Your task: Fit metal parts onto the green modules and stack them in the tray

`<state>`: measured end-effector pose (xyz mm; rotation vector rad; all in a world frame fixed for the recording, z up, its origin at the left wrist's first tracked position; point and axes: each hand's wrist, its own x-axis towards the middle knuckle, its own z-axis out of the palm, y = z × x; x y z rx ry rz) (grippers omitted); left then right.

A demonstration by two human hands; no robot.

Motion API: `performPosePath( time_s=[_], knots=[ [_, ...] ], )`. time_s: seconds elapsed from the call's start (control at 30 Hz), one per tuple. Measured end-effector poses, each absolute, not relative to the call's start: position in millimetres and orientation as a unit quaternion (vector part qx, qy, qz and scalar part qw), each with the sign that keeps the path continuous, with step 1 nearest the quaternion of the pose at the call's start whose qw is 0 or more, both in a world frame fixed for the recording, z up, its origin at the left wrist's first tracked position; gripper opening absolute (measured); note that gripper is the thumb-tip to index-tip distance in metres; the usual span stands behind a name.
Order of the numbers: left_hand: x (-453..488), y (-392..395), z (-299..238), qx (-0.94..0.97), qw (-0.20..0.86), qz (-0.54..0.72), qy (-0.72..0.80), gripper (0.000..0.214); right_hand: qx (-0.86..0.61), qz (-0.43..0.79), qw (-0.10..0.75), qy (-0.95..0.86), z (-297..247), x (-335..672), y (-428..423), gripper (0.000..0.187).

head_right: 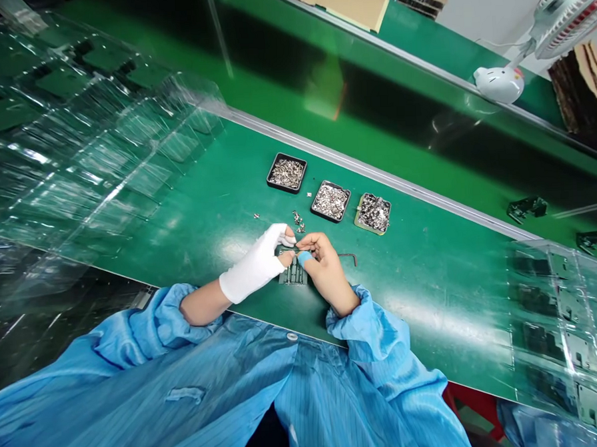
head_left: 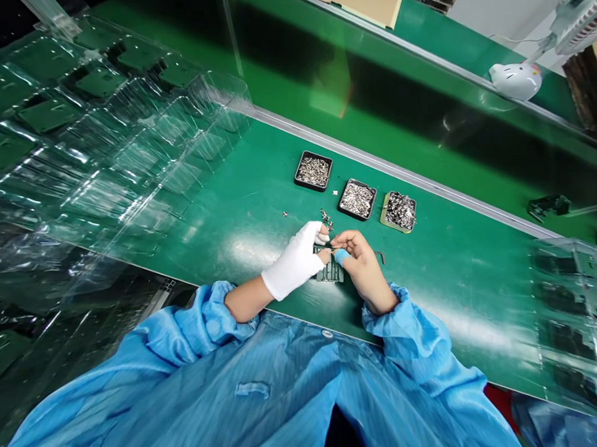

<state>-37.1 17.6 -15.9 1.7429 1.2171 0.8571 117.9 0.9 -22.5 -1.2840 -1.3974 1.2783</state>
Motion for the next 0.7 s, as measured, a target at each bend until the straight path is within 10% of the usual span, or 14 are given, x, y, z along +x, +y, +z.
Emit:
performPosePath(
  time_s=[0.2,0.43,0.7],
  knots=[
    [-51,11,-10,0.753,0.166,0.411,0.487,0.028,-0.518,0.468,0.44,-0.564,-22,131,-3,0.024],
    [-79,30,-6,0.606,0.372,0.464,0.528,0.03,-0.477,0.332,0.297,-0.758,-10,148,-31,0.06],
    [-122,28,-3,0.659,0.305,0.346,0.594,0.029,-0.786,0.174,0.473,-0.358,23,321,107,0.043]
  ],
)
